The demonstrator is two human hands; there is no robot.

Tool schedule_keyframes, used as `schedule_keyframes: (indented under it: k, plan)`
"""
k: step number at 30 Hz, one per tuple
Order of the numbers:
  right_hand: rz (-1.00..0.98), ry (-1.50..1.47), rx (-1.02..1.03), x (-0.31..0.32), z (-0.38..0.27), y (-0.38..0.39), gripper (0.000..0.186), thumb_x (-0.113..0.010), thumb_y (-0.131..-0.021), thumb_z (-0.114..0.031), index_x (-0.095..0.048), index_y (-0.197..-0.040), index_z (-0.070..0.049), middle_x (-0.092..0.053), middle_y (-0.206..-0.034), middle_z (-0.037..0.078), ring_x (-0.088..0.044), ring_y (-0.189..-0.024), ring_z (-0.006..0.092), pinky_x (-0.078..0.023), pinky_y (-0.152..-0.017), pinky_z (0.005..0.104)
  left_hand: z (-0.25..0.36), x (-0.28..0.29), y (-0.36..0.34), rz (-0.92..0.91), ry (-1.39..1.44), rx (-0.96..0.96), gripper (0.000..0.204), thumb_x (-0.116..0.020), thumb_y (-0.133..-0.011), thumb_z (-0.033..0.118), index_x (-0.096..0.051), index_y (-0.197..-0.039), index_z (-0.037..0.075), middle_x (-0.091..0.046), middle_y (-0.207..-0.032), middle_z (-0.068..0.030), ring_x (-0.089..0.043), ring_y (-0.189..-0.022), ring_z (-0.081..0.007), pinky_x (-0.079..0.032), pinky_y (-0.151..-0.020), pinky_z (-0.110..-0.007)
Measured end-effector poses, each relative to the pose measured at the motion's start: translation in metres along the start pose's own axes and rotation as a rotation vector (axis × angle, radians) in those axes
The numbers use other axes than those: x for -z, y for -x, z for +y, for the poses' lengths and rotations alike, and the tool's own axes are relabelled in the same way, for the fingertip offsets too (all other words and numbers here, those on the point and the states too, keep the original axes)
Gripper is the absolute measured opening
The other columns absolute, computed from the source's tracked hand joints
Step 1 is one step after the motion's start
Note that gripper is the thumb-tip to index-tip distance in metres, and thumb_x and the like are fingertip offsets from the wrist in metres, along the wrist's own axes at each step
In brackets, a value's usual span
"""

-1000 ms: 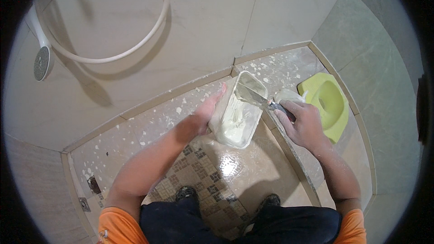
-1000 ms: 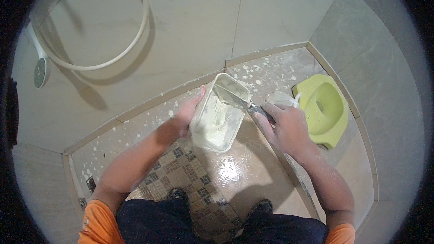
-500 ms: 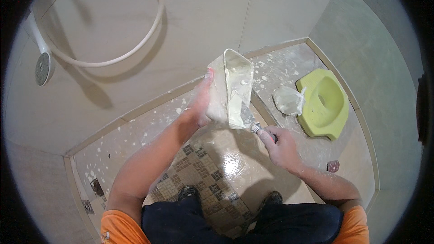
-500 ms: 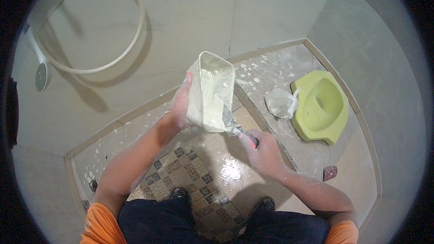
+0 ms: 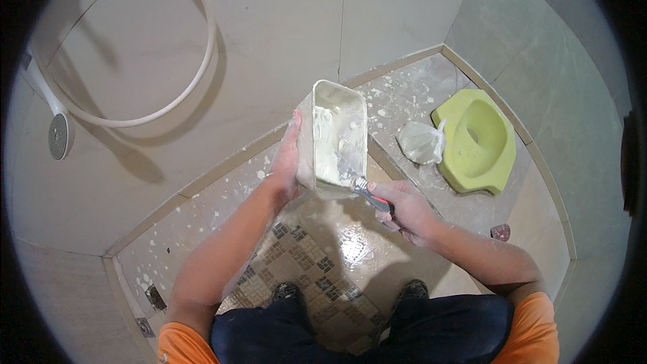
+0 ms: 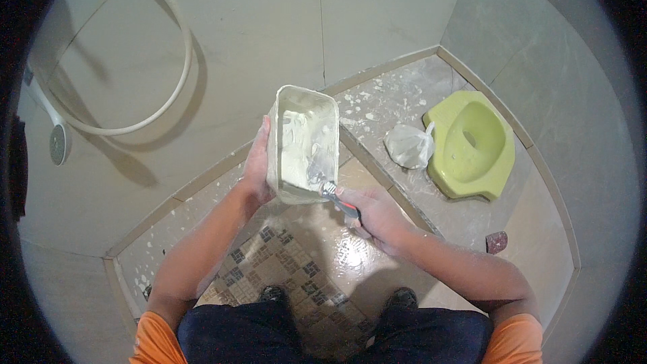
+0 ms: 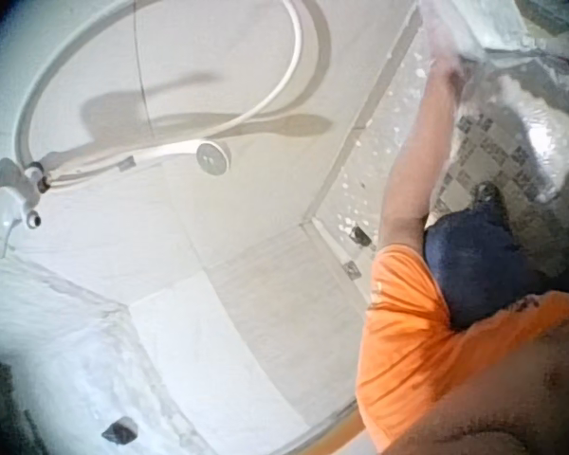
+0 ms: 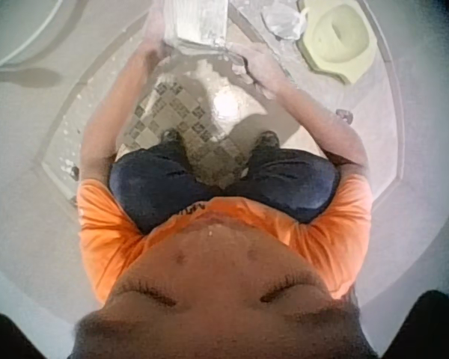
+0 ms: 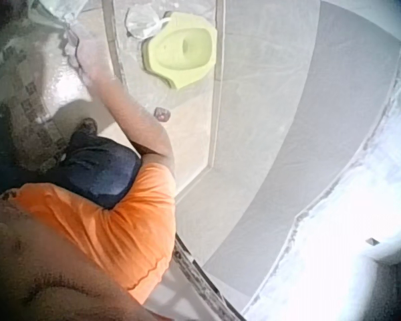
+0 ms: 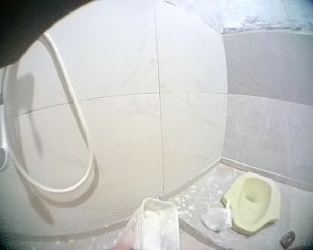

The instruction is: The person scrapes plaster from a container and applies it to a wall using a putty knife.

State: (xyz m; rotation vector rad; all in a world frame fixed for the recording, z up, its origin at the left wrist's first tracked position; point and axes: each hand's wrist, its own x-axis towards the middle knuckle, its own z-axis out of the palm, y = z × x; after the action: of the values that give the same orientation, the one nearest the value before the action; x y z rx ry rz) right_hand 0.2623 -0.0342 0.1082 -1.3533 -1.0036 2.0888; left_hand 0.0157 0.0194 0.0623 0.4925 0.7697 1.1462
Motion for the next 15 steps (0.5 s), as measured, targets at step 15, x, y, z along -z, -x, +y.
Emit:
schedule_keyframes:
  k: [15]
  plan:
    - [0.438, 0.990, 1.002, 0.000, -0.028, 0.024, 0.025, -0.063, -0.102, -0.018, -0.065, -0.115, 0.003, -0.063, -0.084, 0.014, -0.065, -0.078, 0.0265, -0.051, -0.070, 0.0412, -0.009, 0.016, -0.001, -0.081, 0.202, -0.078, 0.073, -0.031, -0.109, 0.061, -0.042, -0.155, 0.005, -0.056, -0.148, -0.0159, -0.060, -0.132, -0.0325, -0.050, -0.112, -0.049]
